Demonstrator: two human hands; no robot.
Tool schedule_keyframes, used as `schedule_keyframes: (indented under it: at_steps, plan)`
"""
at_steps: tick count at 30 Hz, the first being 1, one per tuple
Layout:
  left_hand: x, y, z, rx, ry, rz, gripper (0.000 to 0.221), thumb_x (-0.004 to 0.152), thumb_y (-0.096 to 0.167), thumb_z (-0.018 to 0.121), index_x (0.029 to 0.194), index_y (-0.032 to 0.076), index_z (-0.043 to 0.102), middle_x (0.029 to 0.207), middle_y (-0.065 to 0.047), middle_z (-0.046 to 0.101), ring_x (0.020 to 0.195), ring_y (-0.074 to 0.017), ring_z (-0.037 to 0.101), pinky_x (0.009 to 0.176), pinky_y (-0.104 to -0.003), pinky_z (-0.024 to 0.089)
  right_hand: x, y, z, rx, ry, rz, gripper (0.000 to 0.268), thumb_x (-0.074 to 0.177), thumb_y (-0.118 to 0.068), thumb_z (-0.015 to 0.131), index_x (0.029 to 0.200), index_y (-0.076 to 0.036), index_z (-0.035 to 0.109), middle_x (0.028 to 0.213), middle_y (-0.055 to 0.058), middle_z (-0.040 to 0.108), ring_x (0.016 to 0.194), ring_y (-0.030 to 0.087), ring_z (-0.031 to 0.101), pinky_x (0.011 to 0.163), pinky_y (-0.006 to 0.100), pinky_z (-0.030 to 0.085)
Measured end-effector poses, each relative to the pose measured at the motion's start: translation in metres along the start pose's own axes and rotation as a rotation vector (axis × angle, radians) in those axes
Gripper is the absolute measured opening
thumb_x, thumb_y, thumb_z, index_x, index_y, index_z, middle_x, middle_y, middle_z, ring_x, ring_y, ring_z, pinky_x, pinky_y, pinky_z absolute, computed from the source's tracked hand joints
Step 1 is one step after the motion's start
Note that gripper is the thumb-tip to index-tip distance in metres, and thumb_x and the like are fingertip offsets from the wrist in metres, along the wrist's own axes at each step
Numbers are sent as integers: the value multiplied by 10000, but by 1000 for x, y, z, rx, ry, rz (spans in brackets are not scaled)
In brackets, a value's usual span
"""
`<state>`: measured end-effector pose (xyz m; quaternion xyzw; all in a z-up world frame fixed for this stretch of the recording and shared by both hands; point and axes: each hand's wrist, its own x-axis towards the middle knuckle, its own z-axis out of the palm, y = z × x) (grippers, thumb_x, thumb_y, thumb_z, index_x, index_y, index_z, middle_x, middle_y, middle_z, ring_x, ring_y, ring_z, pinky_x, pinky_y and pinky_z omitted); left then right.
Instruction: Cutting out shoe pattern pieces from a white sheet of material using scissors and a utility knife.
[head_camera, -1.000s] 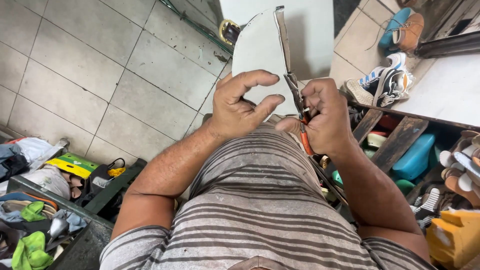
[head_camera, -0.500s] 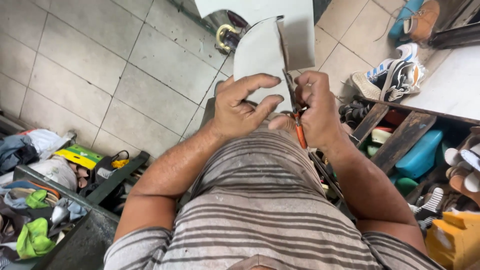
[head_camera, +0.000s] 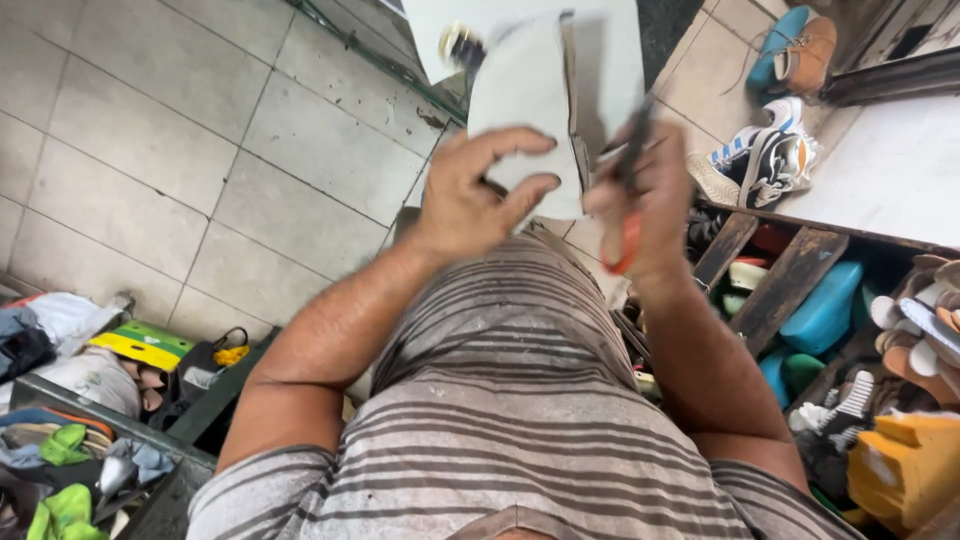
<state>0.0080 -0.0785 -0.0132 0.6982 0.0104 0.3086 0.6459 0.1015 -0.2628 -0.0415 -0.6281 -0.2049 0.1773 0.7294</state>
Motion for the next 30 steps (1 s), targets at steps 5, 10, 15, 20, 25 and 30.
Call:
schedule_keyframes:
  at_steps: [5,10,15,20,25,30]
  plan:
    - [58,24,-54,50,-446,-1,450,872,5,737,1232,57,473,1193,-118,530,1066,-247,566,942,-375,500,44,-64,11,79,-138,77,319,981,-156,696,1231,-93,508,1009,104,612,878,204,628,768,325,547]
    - [91,19,-67,263,-600,-88,693,862,82,779,1405,51,351,1337,-204,546,1189,-329,582,1012,-449,461,74,-43,41,379,-91,-15,405,865,132,793,1139,-120,632,1091,128,737,981,317,727,854,434,627]
    - [100,13,-62,421,-209,-411,514,949,153,772,526,186,481,507,126,498,493,-36,460,506,-291,390,85,-50,60,-248,78,-578,527,908,-66,838,1248,-126,440,1149,85,518,1021,246,581,878,379,521]
    - [98,21,-70,283,-182,-112,279,895,14,684,1106,118,533,795,24,576,692,-132,559,608,-354,459,82,-84,87,-101,-118,-282,316,877,-96,749,1131,-66,564,924,36,594,857,206,591,769,341,501]
    - [96,28,-61,420,-187,23,364,729,119,783,966,152,508,799,-13,502,714,-220,461,652,-360,380,88,-75,92,-272,41,-366,372,847,-15,815,1016,-78,490,899,47,625,763,183,639,638,312,545]
    - [106,21,-55,546,-279,-251,565,700,287,962,915,182,450,998,-35,502,858,-232,465,646,-370,374,97,-71,84,-44,-257,-307,469,990,-78,722,1402,-31,504,1331,118,630,1258,288,619,1120,420,528]
